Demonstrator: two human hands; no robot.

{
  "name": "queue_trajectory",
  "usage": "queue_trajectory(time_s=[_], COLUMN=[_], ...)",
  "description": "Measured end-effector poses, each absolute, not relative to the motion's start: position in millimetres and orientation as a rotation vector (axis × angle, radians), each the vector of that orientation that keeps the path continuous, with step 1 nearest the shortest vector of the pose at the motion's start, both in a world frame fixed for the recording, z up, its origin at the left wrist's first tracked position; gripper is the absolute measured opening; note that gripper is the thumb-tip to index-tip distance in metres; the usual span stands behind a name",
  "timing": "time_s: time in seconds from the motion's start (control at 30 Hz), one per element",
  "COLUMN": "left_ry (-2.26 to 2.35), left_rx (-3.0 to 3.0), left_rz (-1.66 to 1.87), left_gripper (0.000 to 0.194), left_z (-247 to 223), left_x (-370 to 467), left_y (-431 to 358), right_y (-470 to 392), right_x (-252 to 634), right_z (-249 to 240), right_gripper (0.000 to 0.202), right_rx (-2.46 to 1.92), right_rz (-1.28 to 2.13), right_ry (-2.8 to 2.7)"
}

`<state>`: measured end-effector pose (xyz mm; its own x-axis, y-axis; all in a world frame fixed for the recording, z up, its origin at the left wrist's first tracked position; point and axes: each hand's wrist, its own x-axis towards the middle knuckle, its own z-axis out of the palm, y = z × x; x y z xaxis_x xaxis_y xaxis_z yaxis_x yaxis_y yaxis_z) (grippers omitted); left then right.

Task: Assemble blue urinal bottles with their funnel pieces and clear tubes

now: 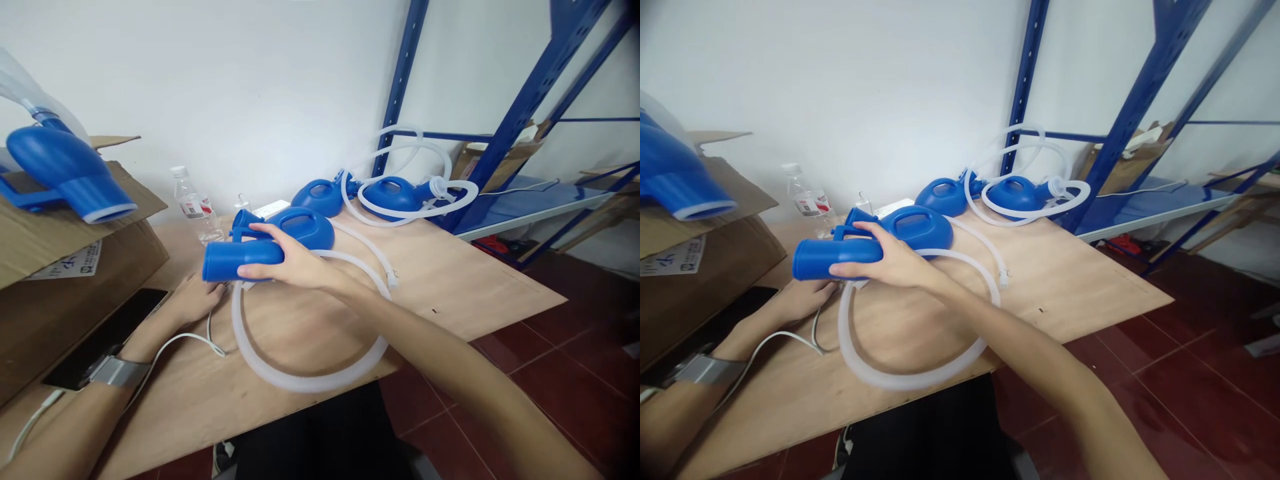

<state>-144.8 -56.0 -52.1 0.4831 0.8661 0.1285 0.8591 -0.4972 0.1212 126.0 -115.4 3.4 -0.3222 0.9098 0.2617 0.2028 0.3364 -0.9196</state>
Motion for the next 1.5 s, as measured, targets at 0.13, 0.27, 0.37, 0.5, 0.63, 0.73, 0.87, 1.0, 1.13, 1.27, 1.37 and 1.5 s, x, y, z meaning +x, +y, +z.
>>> queue_trajectory(time_s=[0.13, 0.27, 0.37, 0.5, 0.63, 0.73, 0.87, 1.0, 1.13, 1.27, 1.37, 1.5], left_ry=[1.442, 1.535, 1.566, 1.567, 1.440, 1.178, 0.998, 0.940, 0.983, 0.981, 0.985, 0.973], left_rx=[2.667, 2.669, 2.630, 2.570, 2.468, 2.513, 2.419, 2.237, 2.179, 2.172, 2.035, 1.848], left_rz=[0.349, 0.401, 0.591, 0.925, 1.303, 1.334, 1.142, 0.937, 0.855, 0.984, 1.081, 1.091], left_gripper=[0.049, 0.062, 0.067, 0.057, 0.062, 0.061, 0.073, 0.080, 0.066, 0.068, 0.079, 0.087], left_z=[-58.8, -56.0, -49.9, -38.0, -27.2, -25.0, -27.1, -27.8, -25.2, -25.1, -28.3, -31.6], left_x=[-144.2, -143.7, -142.1, -135.7, -122.3, -111.0, -105.6, -108.8, -107.4, -104.4, -106.1, -108.3], left_y=[-51.1, -52.6, -56.1, -65.8, -85.8, -100.8, -109.2, -110.0, -111.3, -107.8, -103.3, -101.5], right_y=[-117.4, -110.8, -105.3, -100.8, -103.5, -107.9, -109.1, -105.0, -102.4, -103.1, -104.1, -105.6], right_x=[126.0, 138.6, 145.1, 146.8, 143.0, 140.6, 142.0, 145.8, 148.8, 149.1, 149.7, 152.1], right_z=[-16.9, -31.3, -32.3, -35.8, -38.9, -38.4, -37.6, -38.7, -38.3, -37.0, -37.0, -36.0], right_gripper=[0.078, 0.072, 0.069, 0.071, 0.069, 0.068, 0.065, 0.065, 0.065, 0.064, 0.065, 0.067], right_rx=[-0.888, -0.936, -1.003, -1.023, -1.008, -0.995, -0.999, -1.046, -1.080, -1.025, -0.974, -0.939], right_rz=[0.928, 0.853, 0.753, 0.554, 0.453, 0.418, 0.395, 0.370, 0.354, 0.376, 0.403, 0.446], right_ry=[-1.805, -1.768, -1.704, -1.742, -1.788, -1.809, -1.819, -1.810, -1.769, -1.802, -1.834, -1.883])
